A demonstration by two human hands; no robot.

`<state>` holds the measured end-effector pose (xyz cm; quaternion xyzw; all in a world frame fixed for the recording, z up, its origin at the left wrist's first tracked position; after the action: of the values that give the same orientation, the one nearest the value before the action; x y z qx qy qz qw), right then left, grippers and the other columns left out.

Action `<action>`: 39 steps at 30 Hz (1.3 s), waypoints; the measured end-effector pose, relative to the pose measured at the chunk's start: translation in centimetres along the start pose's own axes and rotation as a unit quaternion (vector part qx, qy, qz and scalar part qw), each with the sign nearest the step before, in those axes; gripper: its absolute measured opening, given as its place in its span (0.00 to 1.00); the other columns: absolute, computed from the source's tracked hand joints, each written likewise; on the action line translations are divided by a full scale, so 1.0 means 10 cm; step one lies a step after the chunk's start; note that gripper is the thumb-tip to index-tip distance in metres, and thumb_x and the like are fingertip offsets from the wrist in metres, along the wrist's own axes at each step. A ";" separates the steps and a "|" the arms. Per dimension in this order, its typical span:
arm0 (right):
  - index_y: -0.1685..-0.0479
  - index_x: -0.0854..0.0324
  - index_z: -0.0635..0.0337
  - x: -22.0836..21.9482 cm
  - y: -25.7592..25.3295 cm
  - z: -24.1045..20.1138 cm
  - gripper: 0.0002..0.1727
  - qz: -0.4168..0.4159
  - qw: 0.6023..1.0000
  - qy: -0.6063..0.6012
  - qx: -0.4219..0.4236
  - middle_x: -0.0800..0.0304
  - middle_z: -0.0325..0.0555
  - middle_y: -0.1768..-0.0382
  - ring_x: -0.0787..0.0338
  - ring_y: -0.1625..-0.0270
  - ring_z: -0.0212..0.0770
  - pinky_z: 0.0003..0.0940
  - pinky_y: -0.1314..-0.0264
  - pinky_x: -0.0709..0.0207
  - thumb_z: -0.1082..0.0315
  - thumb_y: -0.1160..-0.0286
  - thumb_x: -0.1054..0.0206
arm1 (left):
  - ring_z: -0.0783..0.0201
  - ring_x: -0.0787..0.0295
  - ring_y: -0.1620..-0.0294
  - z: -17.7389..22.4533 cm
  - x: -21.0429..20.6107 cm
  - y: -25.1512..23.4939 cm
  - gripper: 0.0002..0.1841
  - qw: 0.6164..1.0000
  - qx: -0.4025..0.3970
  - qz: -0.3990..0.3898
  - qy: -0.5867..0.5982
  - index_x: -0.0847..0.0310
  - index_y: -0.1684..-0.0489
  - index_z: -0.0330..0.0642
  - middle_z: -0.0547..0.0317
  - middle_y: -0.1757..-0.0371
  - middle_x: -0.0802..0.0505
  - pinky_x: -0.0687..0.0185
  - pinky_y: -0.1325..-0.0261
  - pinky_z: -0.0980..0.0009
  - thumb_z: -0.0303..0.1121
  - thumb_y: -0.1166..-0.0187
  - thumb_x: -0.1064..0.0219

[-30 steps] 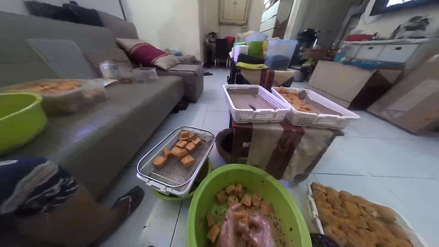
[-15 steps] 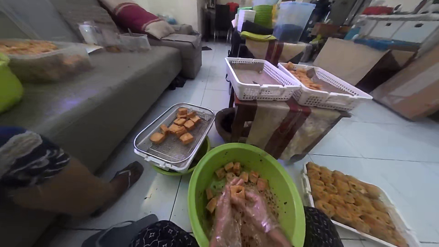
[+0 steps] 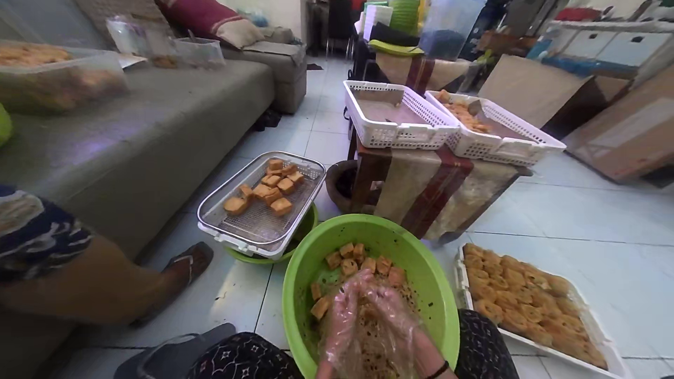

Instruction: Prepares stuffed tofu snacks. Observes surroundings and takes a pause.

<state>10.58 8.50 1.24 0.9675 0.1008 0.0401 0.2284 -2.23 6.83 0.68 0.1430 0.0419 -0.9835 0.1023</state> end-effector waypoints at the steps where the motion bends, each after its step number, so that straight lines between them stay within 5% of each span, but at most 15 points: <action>1: 0.48 0.15 0.66 0.02 -0.02 0.05 0.16 0.010 0.999 -0.036 -0.001 0.07 0.45 0.58 0.09 0.55 0.35 0.35 0.47 0.14 0.60 0.21 0.28 | 0.62 0.17 0.26 0.00 -0.04 -0.01 0.19 1.000 -0.020 -0.021 -0.010 0.18 0.36 0.25 0.46 0.33 0.10 0.28 0.18 0.65 0.29 0.10 0.51; 4: 0.47 0.14 0.67 0.07 -0.02 0.05 0.13 0.044 0.996 -0.062 0.044 0.06 0.47 0.55 0.09 0.51 0.35 0.34 0.41 0.14 0.67 0.23 0.28 | 0.62 0.21 0.22 -0.02 -0.08 0.01 0.20 0.997 -0.010 -0.031 -0.067 0.21 0.28 0.32 0.49 0.26 0.14 0.30 0.16 0.63 0.34 0.09 0.49; 6: 0.50 0.13 0.68 0.10 -0.01 -0.04 0.11 0.070 0.992 -0.016 0.101 0.07 0.44 0.58 0.10 0.54 0.30 0.29 0.44 0.15 0.68 0.24 0.29 | 0.63 0.17 0.28 -0.05 -0.03 0.02 0.24 0.994 0.024 -0.015 -0.109 0.21 0.25 0.38 0.51 0.28 0.13 0.23 0.23 0.63 0.43 0.14 0.40; 8: 0.51 0.13 0.68 0.13 -0.01 -0.11 0.15 0.079 0.990 0.040 0.110 0.08 0.45 0.59 0.11 0.55 0.30 0.30 0.46 0.16 0.62 0.18 0.34 | 0.64 0.11 0.38 -0.09 0.03 0.02 0.26 0.994 0.046 -0.001 -0.096 0.19 0.29 0.37 0.51 0.36 0.09 0.15 0.32 0.65 0.42 0.23 0.28; 11: 0.52 0.12 0.66 0.16 -0.04 -0.09 0.27 0.072 0.994 0.069 0.050 0.07 0.48 0.56 0.10 0.51 0.36 0.39 0.41 0.16 0.46 0.13 0.40 | 0.63 0.09 0.41 -0.13 0.05 0.03 0.30 0.995 0.028 0.004 -0.092 0.19 0.31 0.35 0.50 0.38 0.08 0.11 0.36 0.66 0.33 0.34 0.19; 14: 0.65 0.11 0.64 0.17 -0.14 -0.03 0.18 0.060 0.995 0.059 0.054 0.08 0.41 0.69 0.11 0.64 0.30 0.32 0.54 0.15 0.55 0.21 0.29 | 0.62 0.11 0.39 -0.13 0.00 0.05 0.38 0.990 -0.031 0.005 -0.138 0.25 0.25 0.34 0.49 0.36 0.10 0.13 0.35 0.65 0.33 0.40 0.17; 18: 0.48 0.12 0.67 0.21 -0.15 -0.01 0.18 0.002 0.991 0.106 0.077 0.06 0.46 0.55 0.09 0.51 0.31 0.32 0.39 0.16 0.58 0.16 0.34 | 0.58 0.16 0.29 0.01 -0.05 0.04 0.42 0.977 -0.092 -0.011 -0.193 0.31 0.18 0.36 0.47 0.25 0.16 0.19 0.26 0.60 0.32 0.40 0.19; 22: 0.44 0.14 0.67 0.26 -0.15 0.05 0.16 0.009 0.991 0.132 0.014 0.09 0.49 0.54 0.12 0.52 0.35 0.35 0.42 0.17 0.61 0.15 0.35 | 0.55 0.18 0.25 0.20 -0.21 0.11 0.33 0.933 -0.208 -0.031 -0.293 0.24 0.23 0.33 0.45 0.26 0.14 0.26 0.19 0.58 0.21 0.35 0.26; 27: 0.39 0.16 0.68 0.09 -0.14 -0.07 0.17 0.020 0.991 0.129 0.026 0.09 0.50 0.48 0.12 0.46 0.35 0.33 0.36 0.19 0.63 0.16 0.35 | 0.54 0.15 0.28 0.20 -0.16 0.08 0.39 0.919 -0.217 -0.026 -0.328 0.25 0.20 0.39 0.45 0.28 0.13 0.22 0.23 0.57 0.29 0.39 0.19; 29: 0.40 0.15 0.67 0.04 -0.18 -0.21 0.19 -0.044 0.980 0.191 0.038 0.09 0.49 0.49 0.13 0.47 0.32 0.31 0.36 0.20 0.60 0.14 0.37 | 0.54 0.12 0.34 0.26 -0.06 0.03 0.34 0.919 -0.220 -0.003 -0.327 0.17 0.29 0.39 0.46 0.34 0.10 0.18 0.27 0.57 0.29 0.42 0.17; 31: 0.41 0.16 0.65 0.06 -0.28 -0.25 0.22 -0.098 0.988 0.121 0.023 0.10 0.45 0.53 0.12 0.51 0.32 0.31 0.43 0.16 0.54 0.08 0.47 | 0.59 0.10 0.38 0.28 0.03 -0.01 0.27 0.930 -0.202 0.014 -0.306 0.12 0.36 0.40 0.50 0.39 0.07 0.16 0.30 0.61 0.31 0.40 0.17; 34: 0.45 0.15 0.66 0.11 -0.50 -0.20 0.33 -0.045 0.999 -0.010 -0.012 0.07 0.51 0.56 0.06 0.55 0.43 0.41 0.50 0.10 0.43 0.07 0.53 | 0.61 0.10 0.40 0.20 0.22 -0.10 0.24 0.953 -0.149 0.065 -0.255 0.12 0.38 0.38 0.50 0.41 0.07 0.14 0.32 0.62 0.35 0.34 0.19; 36: 0.47 0.13 0.66 0.20 -0.75 -0.04 0.30 0.007 0.992 0.123 -0.003 0.06 0.52 0.54 0.06 0.52 0.44 0.42 0.46 0.11 0.48 0.05 0.53 | 0.61 0.10 0.39 0.15 0.38 -0.13 0.22 0.968 -0.090 0.112 -0.206 0.12 0.39 0.38 0.51 0.40 0.07 0.15 0.32 0.62 0.37 0.30 0.22; 39: 0.34 0.14 0.62 0.03 -0.91 0.36 0.29 -0.075 0.882 0.465 0.002 0.13 0.61 0.32 0.17 0.26 0.58 0.59 0.19 0.30 0.46 0.13 0.41 | 0.61 0.10 0.41 0.05 0.55 -0.14 0.19 0.981 0.003 0.175 -0.082 0.15 0.39 0.32 0.48 0.41 0.08 0.13 0.35 0.63 0.33 0.23 0.26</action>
<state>9.72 14.95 -6.04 0.8275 0.2681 0.4682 0.1558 -7.80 7.08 -0.40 0.0671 0.0046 -0.9588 0.2759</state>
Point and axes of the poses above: each hand's wrist, its own y-axis away from the middle knuckle, its own x-axis out of the back of the hand, z = x × y, the point moved 8 cm from there along -y, towards the middle knuckle
